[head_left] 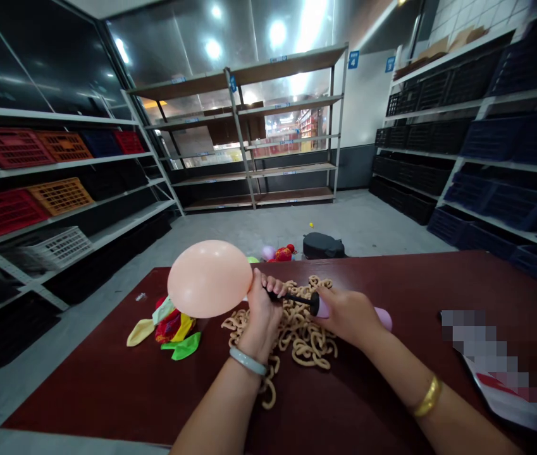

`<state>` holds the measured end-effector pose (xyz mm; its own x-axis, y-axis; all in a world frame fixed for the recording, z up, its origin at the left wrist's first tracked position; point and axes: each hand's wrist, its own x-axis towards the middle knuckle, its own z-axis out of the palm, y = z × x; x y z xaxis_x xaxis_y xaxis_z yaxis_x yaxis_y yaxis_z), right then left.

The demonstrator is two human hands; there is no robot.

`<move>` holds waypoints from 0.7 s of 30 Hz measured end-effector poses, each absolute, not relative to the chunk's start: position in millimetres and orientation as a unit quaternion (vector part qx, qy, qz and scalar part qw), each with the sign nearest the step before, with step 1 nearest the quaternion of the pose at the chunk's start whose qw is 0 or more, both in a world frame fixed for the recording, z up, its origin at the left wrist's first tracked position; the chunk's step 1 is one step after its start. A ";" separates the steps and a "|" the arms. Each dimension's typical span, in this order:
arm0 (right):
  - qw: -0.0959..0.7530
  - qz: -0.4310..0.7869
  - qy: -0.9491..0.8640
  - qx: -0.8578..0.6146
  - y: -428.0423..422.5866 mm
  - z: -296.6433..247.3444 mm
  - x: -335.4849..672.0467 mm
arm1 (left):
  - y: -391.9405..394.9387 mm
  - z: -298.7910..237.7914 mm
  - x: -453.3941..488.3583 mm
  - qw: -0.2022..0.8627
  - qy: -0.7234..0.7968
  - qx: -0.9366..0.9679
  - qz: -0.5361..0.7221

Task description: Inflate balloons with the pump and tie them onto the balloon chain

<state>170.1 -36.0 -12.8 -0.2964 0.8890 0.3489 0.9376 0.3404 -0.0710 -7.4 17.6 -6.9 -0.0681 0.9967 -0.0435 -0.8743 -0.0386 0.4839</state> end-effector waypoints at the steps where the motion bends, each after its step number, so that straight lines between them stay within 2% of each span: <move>1: 0.167 -0.079 -0.802 -0.568 -34.9 -12.2 173.6 | 21.6 -4.1 -17.4 0.660 0.195 0.154 0.709; 8: 0.180 -0.119 -0.802 -0.556 -31.5 -5.2 189.5 | 28.1 12.4 -58.4 0.618 0.150 0.177 0.751; 13: 0.165 -0.132 -0.800 -0.562 -33.7 -11.7 180.6 | 16.6 2.3 -24.4 0.637 0.161 0.165 0.735; 21: 0.190 -0.077 -0.805 -0.557 -41.3 -16.2 159.3 | -9.9 -6.4 32.2 0.676 0.189 0.190 0.686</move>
<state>159.3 -41.3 -16.2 -0.3073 0.8678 0.3906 0.9260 0.3673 -0.0876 32.2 -9.9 -6.4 -0.0129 0.9999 0.0061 -0.8562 -0.0141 0.5165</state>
